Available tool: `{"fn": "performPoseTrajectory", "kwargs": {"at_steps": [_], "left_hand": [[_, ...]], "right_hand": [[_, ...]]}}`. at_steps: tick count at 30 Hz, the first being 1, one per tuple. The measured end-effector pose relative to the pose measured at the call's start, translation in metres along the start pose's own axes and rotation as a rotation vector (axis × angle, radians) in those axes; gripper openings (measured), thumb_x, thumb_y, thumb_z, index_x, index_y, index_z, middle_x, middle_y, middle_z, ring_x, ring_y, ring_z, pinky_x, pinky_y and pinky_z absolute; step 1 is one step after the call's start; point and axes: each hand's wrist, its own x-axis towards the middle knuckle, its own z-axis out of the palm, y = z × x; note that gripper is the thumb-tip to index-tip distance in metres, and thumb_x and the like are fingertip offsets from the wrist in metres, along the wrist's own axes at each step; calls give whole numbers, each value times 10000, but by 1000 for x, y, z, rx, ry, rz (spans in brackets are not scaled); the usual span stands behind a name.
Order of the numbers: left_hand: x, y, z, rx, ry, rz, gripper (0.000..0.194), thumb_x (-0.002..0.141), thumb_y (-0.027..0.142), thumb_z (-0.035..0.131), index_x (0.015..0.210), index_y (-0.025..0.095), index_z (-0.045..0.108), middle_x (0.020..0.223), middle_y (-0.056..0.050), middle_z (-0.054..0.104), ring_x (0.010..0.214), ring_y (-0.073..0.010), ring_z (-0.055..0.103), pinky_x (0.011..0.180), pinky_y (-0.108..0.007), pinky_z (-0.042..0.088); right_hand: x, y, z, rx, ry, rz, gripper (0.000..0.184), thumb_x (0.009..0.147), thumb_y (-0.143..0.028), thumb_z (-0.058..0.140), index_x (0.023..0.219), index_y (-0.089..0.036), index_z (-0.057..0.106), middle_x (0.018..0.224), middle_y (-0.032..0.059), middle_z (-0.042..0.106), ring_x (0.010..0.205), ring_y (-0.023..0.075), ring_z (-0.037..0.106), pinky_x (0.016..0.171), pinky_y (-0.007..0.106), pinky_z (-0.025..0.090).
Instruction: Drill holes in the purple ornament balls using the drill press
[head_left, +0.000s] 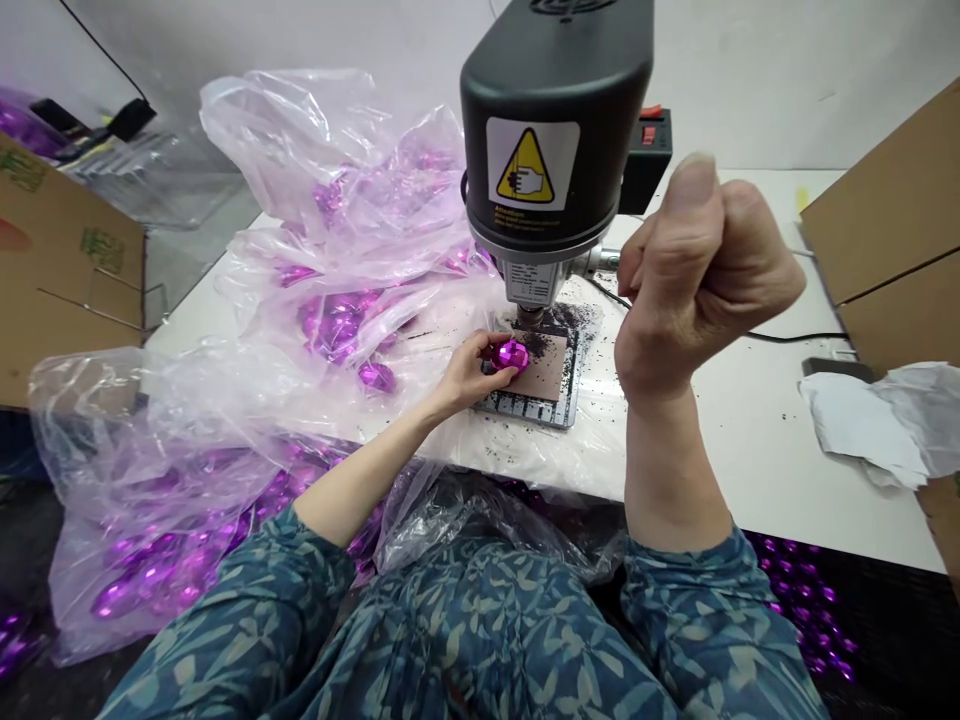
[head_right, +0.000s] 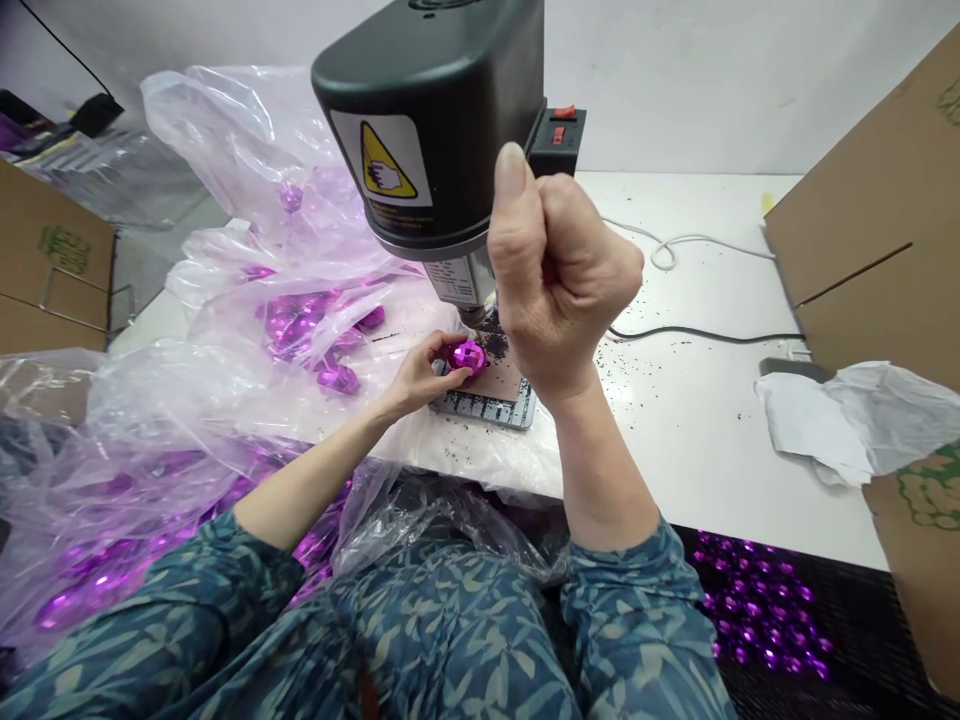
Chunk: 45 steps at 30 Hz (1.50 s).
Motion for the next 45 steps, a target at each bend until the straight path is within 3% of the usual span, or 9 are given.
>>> {"fn": "performPoseTrajectory", "kwargs": {"at_steps": [6,14,22,28,32,37,40,45], "left_hand": [[7,6,9,117,23,105,469,825,292,924,1264,213,776,1077,-54,704,995,-218,711,904,-352,616],[8,-1,25,25,85,57,495,823,314,943,1224,196,679,1183,-82,726,1018,-219,722,868,-348,614],[10,2,36,-56,62,41,501,828,283,920,1264,186,692,1217,-103,759,1109,-258,745,956,-392,613],[8,2,36,-62,74,36,517,803,291,939,1250,201,695,1208,-101,771,1098,-269,751,959,-403,610],[7,-2,37,-78,87,21,535,790,293,959,1238,216,677,1197,-95,774,1079,-262,755,954,-404,612],[6,-4,38,-89,92,3,536,793,294,965,1240,224,679,1215,-96,774,1112,-264,752,963,-403,612],[6,-3,38,-97,90,1,519,803,296,958,1236,214,683,1222,-102,774,1129,-267,752,972,-407,612],[7,-4,40,-104,96,3,519,801,292,967,1232,213,687,1224,-101,780,1109,-257,756,948,-398,624]], "right_hand": [[-3,6,0,-152,-21,15,568,1068,-647,434,680,-251,314,551,-46,260,471,102,298,515,354,295],[-2,5,-2,-218,-52,-39,544,1099,-603,388,703,-256,252,559,-52,255,454,82,317,480,324,286],[-2,1,1,-37,33,-15,624,1023,-645,566,657,-255,244,540,-53,256,430,89,311,466,364,253],[-18,10,-5,2,47,-118,588,1086,-402,575,622,-224,260,501,-51,257,388,90,297,438,361,212],[-27,13,-8,65,49,-83,549,1062,-326,581,579,-238,337,500,-40,281,422,121,285,487,395,260],[-34,22,-9,0,96,-131,607,1052,-357,565,547,-229,254,462,-41,230,375,112,235,437,389,222],[-39,31,-11,34,109,-229,610,1040,-314,587,565,-215,217,467,-51,201,359,87,230,393,337,194],[-44,42,-15,92,83,-353,593,1031,-256,597,610,-213,182,450,-71,240,347,63,275,375,272,240]]}}
